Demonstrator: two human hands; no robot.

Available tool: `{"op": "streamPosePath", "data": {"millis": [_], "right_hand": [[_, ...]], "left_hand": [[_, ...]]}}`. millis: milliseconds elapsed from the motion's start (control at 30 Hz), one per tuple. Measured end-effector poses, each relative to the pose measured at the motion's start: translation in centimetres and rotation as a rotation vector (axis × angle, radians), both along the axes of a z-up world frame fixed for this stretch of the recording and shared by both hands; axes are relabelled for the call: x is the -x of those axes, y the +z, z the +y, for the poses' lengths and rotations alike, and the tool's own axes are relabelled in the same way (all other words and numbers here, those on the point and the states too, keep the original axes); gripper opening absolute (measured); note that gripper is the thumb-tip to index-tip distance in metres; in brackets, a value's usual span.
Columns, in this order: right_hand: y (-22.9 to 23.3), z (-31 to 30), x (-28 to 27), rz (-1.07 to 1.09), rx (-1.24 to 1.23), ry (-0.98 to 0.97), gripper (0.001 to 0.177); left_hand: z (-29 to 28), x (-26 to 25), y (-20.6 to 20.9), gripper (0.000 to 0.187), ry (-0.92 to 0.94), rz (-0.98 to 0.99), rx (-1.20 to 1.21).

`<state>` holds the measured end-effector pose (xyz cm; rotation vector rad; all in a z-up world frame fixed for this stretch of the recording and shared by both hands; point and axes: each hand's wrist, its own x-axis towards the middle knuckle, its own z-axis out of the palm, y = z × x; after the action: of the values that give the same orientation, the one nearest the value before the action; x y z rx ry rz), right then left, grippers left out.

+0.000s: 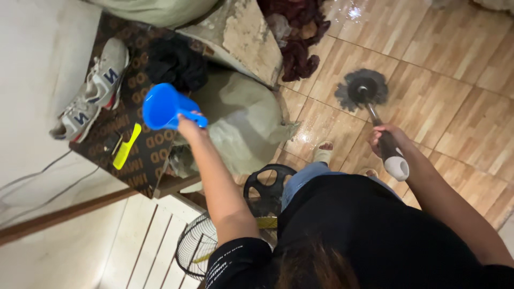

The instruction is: The person mops a tiled floor using a spin mop, periodically dipping the mop into a blue bucket of water and rinsing it in a separate bucket.

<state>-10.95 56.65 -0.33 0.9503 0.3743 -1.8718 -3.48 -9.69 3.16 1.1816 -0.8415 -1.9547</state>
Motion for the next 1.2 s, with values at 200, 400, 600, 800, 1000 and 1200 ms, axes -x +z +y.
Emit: {"op": "streamPosePath", "data": {"millis": [200,400,600,800,1000,1200], "right_hand": [[0.2,-3.0,0.6,0.144,0.077,0.090,0.021],[-2.4,-9.6,3.1,0.099,0.017,-0.008,0.022],[-4.3,-15.8,6.2,0.090,-0.154,0.056,0.020],[-4.4,-17.4,8.4,0.165,-0.251,0.097,0.021],[-1.1,-17.1,8.6,0.145,-0.279,0.056,0.016],[-3.1,-14.5,8.6,0.028,-0.177,-0.086,0.016]], "left_hand": [[-3.7,-1.8,2.3,0.037,0.008,-0.089,0.146],[-4.8,-1.2,2.3,0.049,0.142,-0.105,0.133],[-7.0,-1.5,0.5,0.050,0.096,-0.077,0.046],[-7.9,-2.7,-1.5,0.055,0.014,0.209,-0.013],[-2.5,-5.5,-3.6,0.054,0.369,-0.006,-0.051],[23.1,0.5,-4.0,0.030,-0.246,-0.050,0.517]]}}
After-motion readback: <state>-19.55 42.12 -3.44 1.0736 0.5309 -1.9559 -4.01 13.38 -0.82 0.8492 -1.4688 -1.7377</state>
